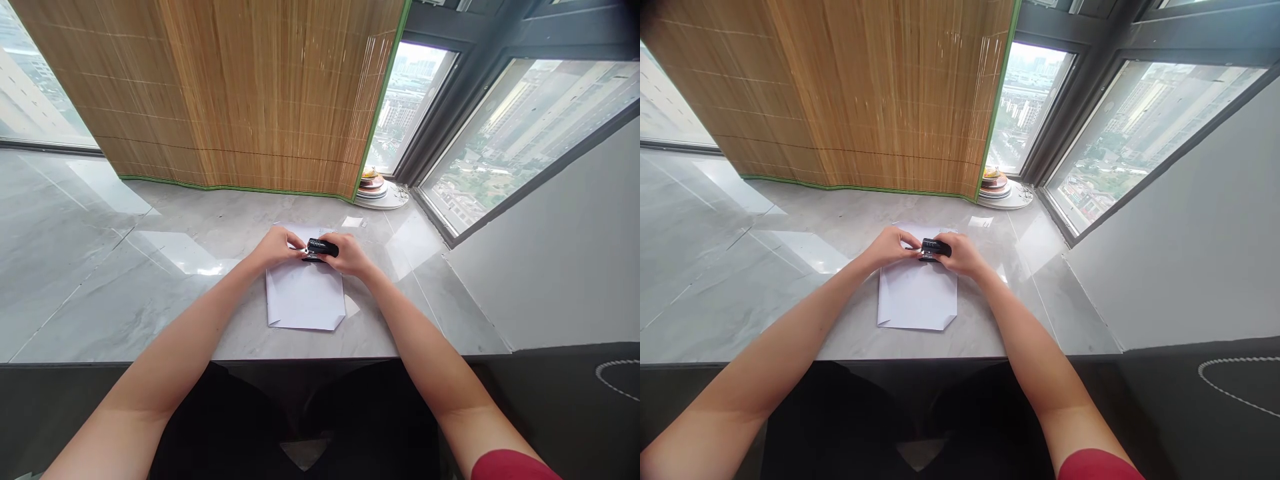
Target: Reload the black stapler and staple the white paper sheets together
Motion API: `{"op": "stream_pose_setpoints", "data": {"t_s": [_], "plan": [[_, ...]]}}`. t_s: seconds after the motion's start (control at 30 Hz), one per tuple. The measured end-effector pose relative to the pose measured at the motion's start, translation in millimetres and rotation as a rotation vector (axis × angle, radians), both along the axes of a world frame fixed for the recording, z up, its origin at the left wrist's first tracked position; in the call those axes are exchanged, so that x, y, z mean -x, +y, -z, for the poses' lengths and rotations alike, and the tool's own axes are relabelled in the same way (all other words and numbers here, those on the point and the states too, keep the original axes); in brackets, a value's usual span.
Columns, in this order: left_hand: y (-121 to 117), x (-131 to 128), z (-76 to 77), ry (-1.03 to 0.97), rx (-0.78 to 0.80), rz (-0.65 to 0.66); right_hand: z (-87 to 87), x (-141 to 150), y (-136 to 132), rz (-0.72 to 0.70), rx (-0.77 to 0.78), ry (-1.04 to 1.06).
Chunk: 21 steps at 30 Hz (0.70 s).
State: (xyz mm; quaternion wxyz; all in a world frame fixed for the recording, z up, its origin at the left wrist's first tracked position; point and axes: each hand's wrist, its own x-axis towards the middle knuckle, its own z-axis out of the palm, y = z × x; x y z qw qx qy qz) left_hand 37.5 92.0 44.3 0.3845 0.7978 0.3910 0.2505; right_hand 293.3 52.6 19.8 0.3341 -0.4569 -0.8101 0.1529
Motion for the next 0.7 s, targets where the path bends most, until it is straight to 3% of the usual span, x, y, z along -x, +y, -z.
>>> {"op": "stream_pose_setpoints", "data": {"t_s": [0.2, 0.7], "plan": [[-1.6, -2.8, -1.7, -0.096, -0.048, -0.035, -3.3, -1.8, -1.2, 0.004, -0.026, 0.035], [-6.2, -8.1, -0.8, -0.035, -0.069, -0.03, -10.4, -0.5, -5.2, -0.002, -0.052, -0.022]]}}
